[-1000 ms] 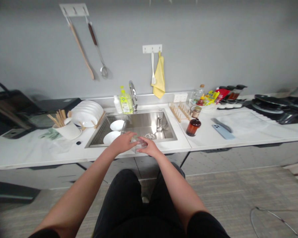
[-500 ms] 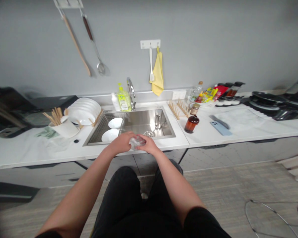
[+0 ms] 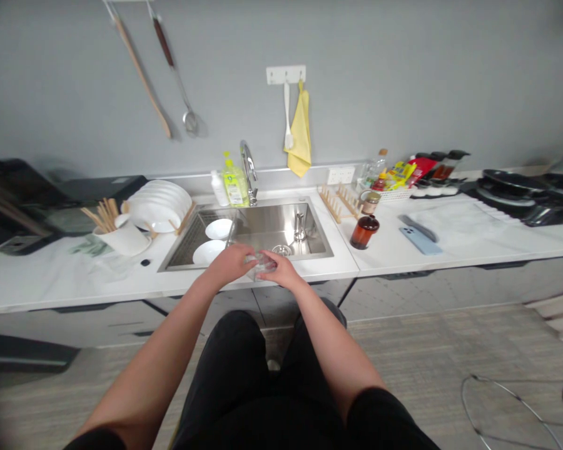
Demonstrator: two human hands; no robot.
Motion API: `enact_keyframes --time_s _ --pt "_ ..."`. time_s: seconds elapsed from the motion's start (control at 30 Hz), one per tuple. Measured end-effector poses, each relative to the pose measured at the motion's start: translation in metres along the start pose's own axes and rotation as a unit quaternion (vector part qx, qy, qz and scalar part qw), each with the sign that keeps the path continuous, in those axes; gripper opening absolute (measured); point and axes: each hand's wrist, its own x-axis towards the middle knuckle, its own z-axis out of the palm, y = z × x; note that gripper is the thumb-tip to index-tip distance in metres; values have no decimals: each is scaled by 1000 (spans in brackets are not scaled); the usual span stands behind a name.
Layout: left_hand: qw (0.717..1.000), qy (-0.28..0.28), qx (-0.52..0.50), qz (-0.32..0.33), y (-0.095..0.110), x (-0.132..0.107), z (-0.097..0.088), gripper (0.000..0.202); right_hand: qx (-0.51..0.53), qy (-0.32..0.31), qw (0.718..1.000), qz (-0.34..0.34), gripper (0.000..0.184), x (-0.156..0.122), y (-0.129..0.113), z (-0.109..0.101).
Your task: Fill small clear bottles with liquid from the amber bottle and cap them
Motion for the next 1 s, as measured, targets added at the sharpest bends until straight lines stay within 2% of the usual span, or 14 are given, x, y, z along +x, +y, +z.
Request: enact_keyframes --time_s 0.07,0.23,0.3,0.37,0.5,0.57,0.67,0.8,0.9,1.0 --pt "1000 -25 -11 13 -3 1 -1 20 11 -5 1000 1 96 0 1 0" --pt "992 -60 -57 92 -5 2 -11 46 31 -35 999 1 95 0 5 -3" --pt "990 -48 -73 108 -5 1 -12 51 33 -46 998 0 92 0 6 -5" --pt "995 -10 -76 69 -5 -1 -9 48 33 -45 998 2 93 -1 6 -6" --pt "987 67 -112 -91 -5 -9 11 57 36 -31 999 12 97 -1 5 -5" --pt "979 89 -135 -124 -3 -14 24 49 46 -23 999 16 96 0 5 -3" --pt "970 132 -154 -136 2 -20 41 31 44 -16 999 9 95 0 5 -2" --pt "952 170 -225 -119 3 -22 56 19 46 -33 998 0 95 -2 4 -4" --pt "937 161 -296 -92 -3 -26 63 21 81 -71 994 9 94 -3 3 -8" --pt "919 164 -348 -87 -6 -36 74 37 125 -88 988 23 94 -3 3 -7"
